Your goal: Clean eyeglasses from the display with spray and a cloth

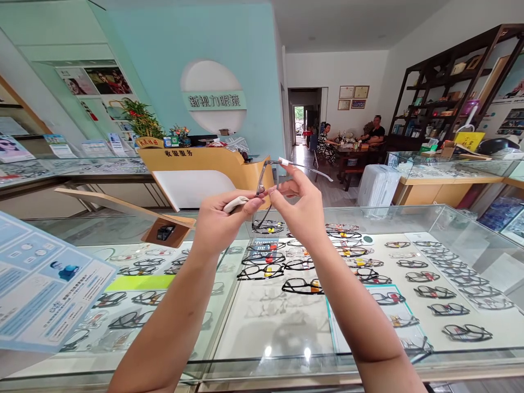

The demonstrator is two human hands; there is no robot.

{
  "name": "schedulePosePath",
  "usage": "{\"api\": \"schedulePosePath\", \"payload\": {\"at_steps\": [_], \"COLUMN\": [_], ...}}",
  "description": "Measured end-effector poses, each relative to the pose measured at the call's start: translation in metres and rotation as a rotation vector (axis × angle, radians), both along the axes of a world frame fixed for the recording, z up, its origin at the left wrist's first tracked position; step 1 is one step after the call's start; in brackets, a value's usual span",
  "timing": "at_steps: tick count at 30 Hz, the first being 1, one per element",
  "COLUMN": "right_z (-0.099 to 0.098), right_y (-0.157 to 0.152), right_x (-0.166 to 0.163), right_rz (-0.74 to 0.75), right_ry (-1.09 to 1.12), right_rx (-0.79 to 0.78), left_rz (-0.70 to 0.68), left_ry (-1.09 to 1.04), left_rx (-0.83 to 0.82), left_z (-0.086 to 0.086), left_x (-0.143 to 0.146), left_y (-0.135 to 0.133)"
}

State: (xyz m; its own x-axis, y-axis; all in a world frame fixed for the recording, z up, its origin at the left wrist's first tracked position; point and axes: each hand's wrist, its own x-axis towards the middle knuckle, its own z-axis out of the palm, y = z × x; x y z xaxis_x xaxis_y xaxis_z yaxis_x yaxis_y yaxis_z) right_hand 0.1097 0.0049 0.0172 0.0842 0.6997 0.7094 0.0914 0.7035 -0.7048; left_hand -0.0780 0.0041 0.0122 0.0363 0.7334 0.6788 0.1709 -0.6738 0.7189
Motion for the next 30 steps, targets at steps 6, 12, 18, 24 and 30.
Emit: {"api": "schedulePosePath", "payload": {"at_steps": [6,12,18,24,30], "right_z": [-0.003,-0.01,-0.011,-0.006,-0.006], "right_y": [0.002,0.015,0.015,0.008,-0.001], "right_x": [-0.001,0.008,0.015,0.015,0.002], "right_rz": [0.055,-0.116,-0.297,-0.221,0.021], "right_ry": [0.015,-0.118,-0.341,-0.552,-0.52], "right_rx": [-0.002,0.053,0.074,-0.064,0.069], "left_rz": [-0.012,0.027,0.102,0.119,0.03], "left_ry": [-0.066,-0.228,-0.4,-0.361,-0.179], "left_rx": [-0.008,0.002,0.016,0.047,0.071], "left_z": [-0.003,-0.001,0.005,0.002,-0.003], "left_x": [0.002,0.006,0.003,0.002,0.003], "left_y": [0.003,0.004,0.004,0.006,0.009]}}
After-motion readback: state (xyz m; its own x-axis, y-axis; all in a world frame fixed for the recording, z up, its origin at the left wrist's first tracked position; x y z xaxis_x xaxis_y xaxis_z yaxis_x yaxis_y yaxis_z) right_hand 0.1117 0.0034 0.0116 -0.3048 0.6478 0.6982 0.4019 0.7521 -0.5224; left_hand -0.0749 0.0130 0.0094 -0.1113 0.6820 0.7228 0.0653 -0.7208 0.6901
